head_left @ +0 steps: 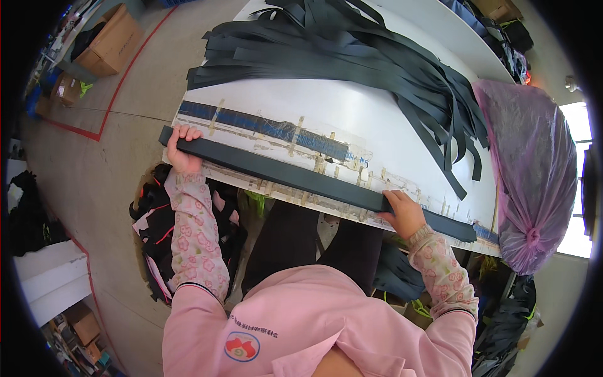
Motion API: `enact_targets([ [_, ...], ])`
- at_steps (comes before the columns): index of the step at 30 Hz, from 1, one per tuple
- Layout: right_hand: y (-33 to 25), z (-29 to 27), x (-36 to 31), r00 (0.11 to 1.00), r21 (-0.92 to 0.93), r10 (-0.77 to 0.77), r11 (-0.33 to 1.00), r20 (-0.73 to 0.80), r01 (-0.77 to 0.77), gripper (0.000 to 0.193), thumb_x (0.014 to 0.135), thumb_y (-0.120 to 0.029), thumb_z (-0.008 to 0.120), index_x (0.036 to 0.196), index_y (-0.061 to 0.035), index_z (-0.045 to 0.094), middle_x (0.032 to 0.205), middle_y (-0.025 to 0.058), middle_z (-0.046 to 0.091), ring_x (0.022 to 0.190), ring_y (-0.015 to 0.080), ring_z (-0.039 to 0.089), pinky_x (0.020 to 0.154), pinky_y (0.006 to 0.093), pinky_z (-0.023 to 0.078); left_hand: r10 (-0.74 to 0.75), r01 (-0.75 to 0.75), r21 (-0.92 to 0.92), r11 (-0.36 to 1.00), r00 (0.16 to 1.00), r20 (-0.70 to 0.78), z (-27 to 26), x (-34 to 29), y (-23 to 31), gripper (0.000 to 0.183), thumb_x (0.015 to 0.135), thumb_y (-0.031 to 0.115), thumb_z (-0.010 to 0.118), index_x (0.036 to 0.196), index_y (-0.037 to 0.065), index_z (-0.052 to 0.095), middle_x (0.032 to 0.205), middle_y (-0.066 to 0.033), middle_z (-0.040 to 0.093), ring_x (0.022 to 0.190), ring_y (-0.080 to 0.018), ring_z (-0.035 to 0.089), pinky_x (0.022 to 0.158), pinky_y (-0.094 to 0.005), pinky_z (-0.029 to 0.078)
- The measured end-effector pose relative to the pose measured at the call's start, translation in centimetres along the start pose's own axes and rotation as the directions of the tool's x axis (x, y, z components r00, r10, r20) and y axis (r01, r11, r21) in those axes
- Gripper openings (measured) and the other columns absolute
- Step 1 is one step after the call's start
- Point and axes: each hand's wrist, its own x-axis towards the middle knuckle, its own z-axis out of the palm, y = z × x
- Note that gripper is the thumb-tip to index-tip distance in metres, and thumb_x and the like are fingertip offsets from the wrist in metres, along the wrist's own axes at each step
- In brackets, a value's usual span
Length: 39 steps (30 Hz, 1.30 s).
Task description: Organizing and stacking precut fabric or rubber straps on a factory workbench.
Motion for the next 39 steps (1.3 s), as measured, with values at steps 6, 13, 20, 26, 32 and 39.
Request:
enact_targets([
  [6, -0.5, 1.2, 0.8, 0.998, -0.042, -0.012, 0.999, -0.065, 0.009, 0.059, 0.077, -0.023, 0.08, 0.129, -0.0064, 0.057, 0.12, 0.0124, 0.063, 0.107, 0.0341, 0.063, 0.087, 0.0424, 0.053, 0.019, -0.017, 0.055, 0.998, 1.0, -0.025, 0.4, -0.1, 0.9, 0.018, 0.096, 0.013, 0.059, 0.086, 0.011, 0.044, 0.08, 0.0013, 0.043, 0.072, -0.0123, 0.042, 0.076, -0.0313, 0.04],
  [13, -6.8, -5.7, 5.5, 0.986, -0.04, -0.16, 0.986, 0.041, 0.161, 0.074, 0.078, -0.021, 0.083, 0.142, -0.0072, 0.047, 0.124, 0.0185, 0.062, 0.111, 0.0359, 0.062, 0.093, 0.0404, 0.052, 0.053, -0.052, 0.021, 0.998, 0.998, -0.04, 1.4, -0.3, -1.0, 0.018, 0.091, 0.015, 0.063, 0.088, 0.013, 0.046, 0.077, 0.002, 0.042, 0.071, -0.0133, 0.045, 0.074, -0.033, 0.04],
  [20, -25.8, -1.2, 20.7, 0.906, 0.709, -0.424, 0.635, -0.011, 0.306, 0.059, 0.092, -0.012, 0.071, 0.144, -0.0054, 0.044, 0.121, 0.0165, 0.065, 0.114, 0.0243, 0.062, 0.098, 0.0346, 0.049, 0.081, -0.079, -0.029, 0.996, 0.994, 0.075, 2.2, -1.4, 0.3, 0.016, 0.091, 0.014, 0.064, 0.089, 0.013, 0.048, 0.077, 0.0001, 0.043, 0.072, -0.0144, 0.047, 0.074, -0.0336, 0.042],
  [26, -31.1, 0.7, 27.0, 0.876, 0.824, -0.399, 0.566, 0.272, 0.001, 0.06, 0.089, -0.006, 0.07, 0.142, -0.007, 0.044, 0.111, 0.0126, 0.066, 0.103, 0.0188, 0.062, 0.092, 0.0317, 0.049, 0.036, -0.043, 0.071, 0.997, 0.995, 0.094, 3.7, -1.2, 0.9, 0.018, 0.088, 0.014, 0.068, 0.09, 0.011, 0.05, 0.075, -0.0004, 0.045, 0.07, -0.0151, 0.051, 0.072, -0.0342, 0.042],
  [32, -32.2, 1.8, 27.6, 0.902, 0.851, -0.336, 0.522, 0.271, -0.061, 0.057, 0.087, 0.0, 0.068, 0.138, -0.0086, 0.044, 0.101, 0.0096, 0.066, 0.094, 0.0158, 0.062, 0.086, 0.0296, 0.05, 0.051, -0.049, 0.016, 0.999, 0.983, -0.174, 2.4, -2.3, 1.0, 0.043, 0.09, 0.012, 0.07, 0.129, 0.003, 0.054, 0.112, -0.0074, 0.065, 0.106, -0.0229, 0.063, 0.098, -0.0391, 0.047],
  [39, -32.5, 3.1, 28.5, 0.935, 0.851, -0.231, 0.512, 0.268, -0.117, 0.057, 0.086, 0.004, 0.069, 0.136, -0.0071, 0.044, 0.099, 0.0112, 0.066, 0.09, 0.0171, 0.064, 0.08, 0.0279, 0.053, 0.13, -0.094, 0.162, 0.982, 0.966, -0.225, 3.7, -7.7, 1.1, 0.067, 0.095, 0.008, 0.062, 0.152, -0.001, 0.026, 0.153, -0.0152, 0.038, 0.143, -0.0223, 0.035, 0.117, -0.0369, 0.027],
])
